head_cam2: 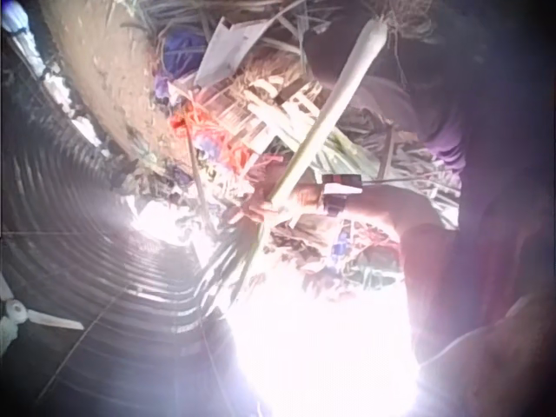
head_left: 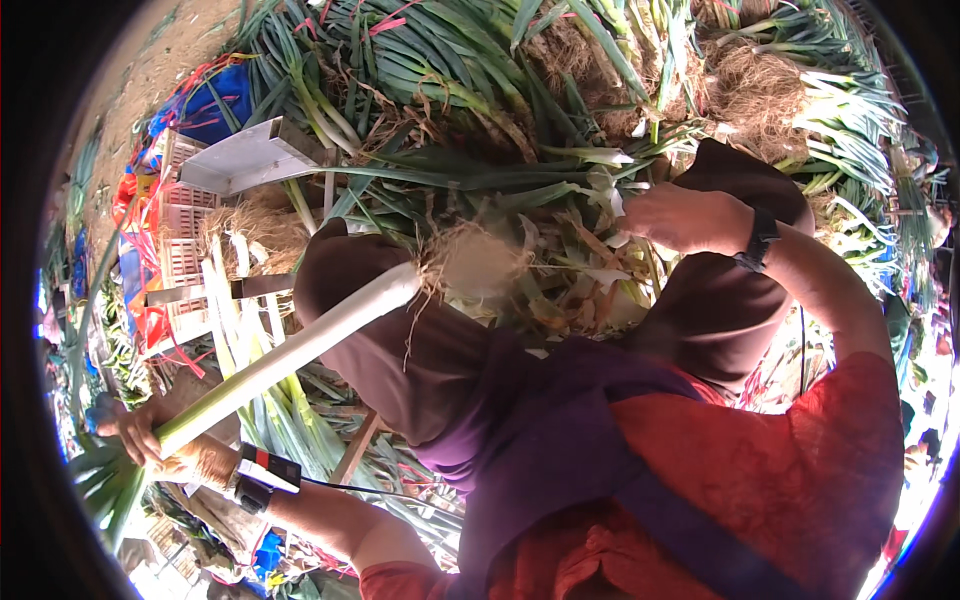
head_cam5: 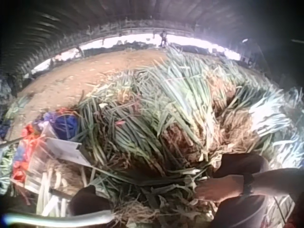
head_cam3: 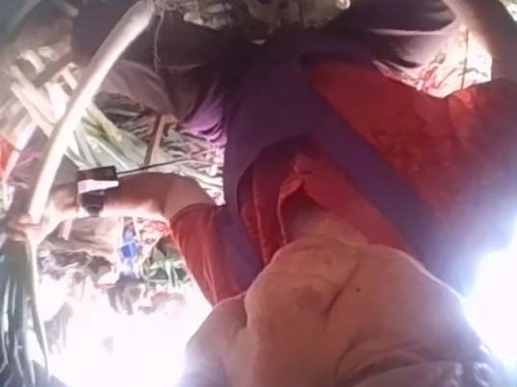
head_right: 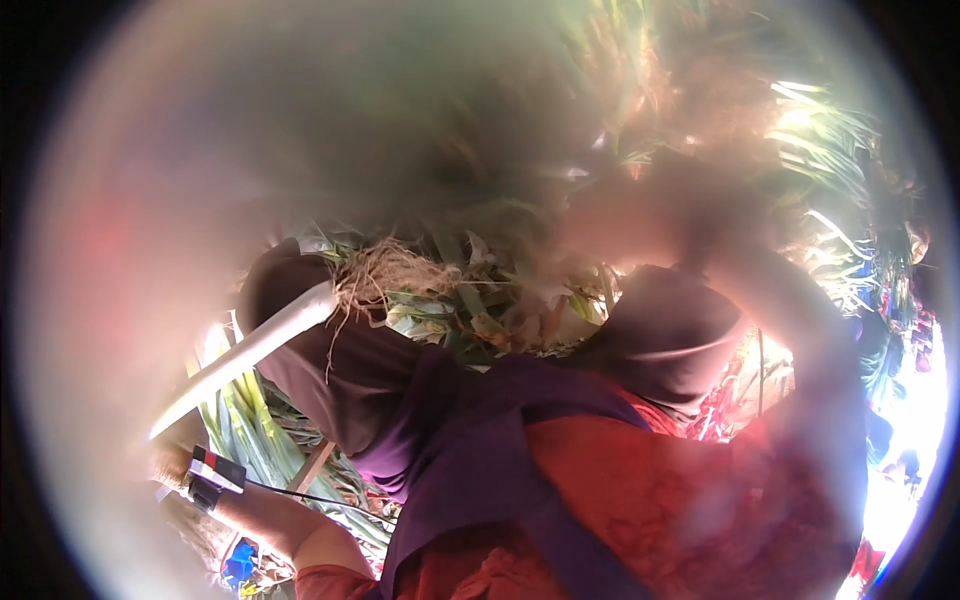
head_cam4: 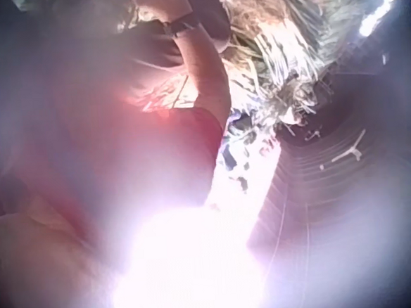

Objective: Manually peeling the outer layers and sorting green onions in an agricultural processing area.

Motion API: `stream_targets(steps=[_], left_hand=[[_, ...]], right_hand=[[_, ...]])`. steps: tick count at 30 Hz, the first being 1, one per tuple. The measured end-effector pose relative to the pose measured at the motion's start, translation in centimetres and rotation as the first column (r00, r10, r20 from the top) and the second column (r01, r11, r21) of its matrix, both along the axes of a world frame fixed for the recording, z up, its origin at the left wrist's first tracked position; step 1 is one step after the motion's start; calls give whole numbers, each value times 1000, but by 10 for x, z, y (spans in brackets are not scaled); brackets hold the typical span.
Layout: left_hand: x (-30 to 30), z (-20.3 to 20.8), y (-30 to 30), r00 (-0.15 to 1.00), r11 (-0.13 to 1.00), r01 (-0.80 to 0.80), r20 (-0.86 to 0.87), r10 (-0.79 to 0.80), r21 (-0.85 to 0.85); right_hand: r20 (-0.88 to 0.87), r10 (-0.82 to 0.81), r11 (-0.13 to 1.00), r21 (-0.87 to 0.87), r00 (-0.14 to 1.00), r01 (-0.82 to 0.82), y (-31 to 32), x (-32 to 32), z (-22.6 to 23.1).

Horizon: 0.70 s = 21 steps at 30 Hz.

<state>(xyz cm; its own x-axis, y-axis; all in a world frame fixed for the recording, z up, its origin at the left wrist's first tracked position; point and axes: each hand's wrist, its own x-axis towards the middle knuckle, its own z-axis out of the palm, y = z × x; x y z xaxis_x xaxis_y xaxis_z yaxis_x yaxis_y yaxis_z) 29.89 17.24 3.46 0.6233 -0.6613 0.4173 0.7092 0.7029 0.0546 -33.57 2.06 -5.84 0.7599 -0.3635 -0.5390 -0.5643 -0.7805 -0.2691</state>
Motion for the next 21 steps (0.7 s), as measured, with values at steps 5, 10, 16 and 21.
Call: stream_targets(steps=[5, 10, 16, 21], left_hand=[[-31, 14, -1, 985, 970, -95, 159, 59, 224], [-59, 37, -11, 895, 863, -384, 364, 259, 330], [-54, 39, 12, 845, 838, -420, 487, 220, 350], [-63, 41, 27, 728, 613, -677, 491, 478, 408]], right_hand=[[5, 110, 977, -183, 994, -107, 0, 70, 42], [745, 26, 947, -233, 666, 223, 17, 126, 51], [741, -145, 959, -59, 655, 279, 33, 184, 57], [775, -146, 952, -60, 615, 301, 49, 196, 35]])
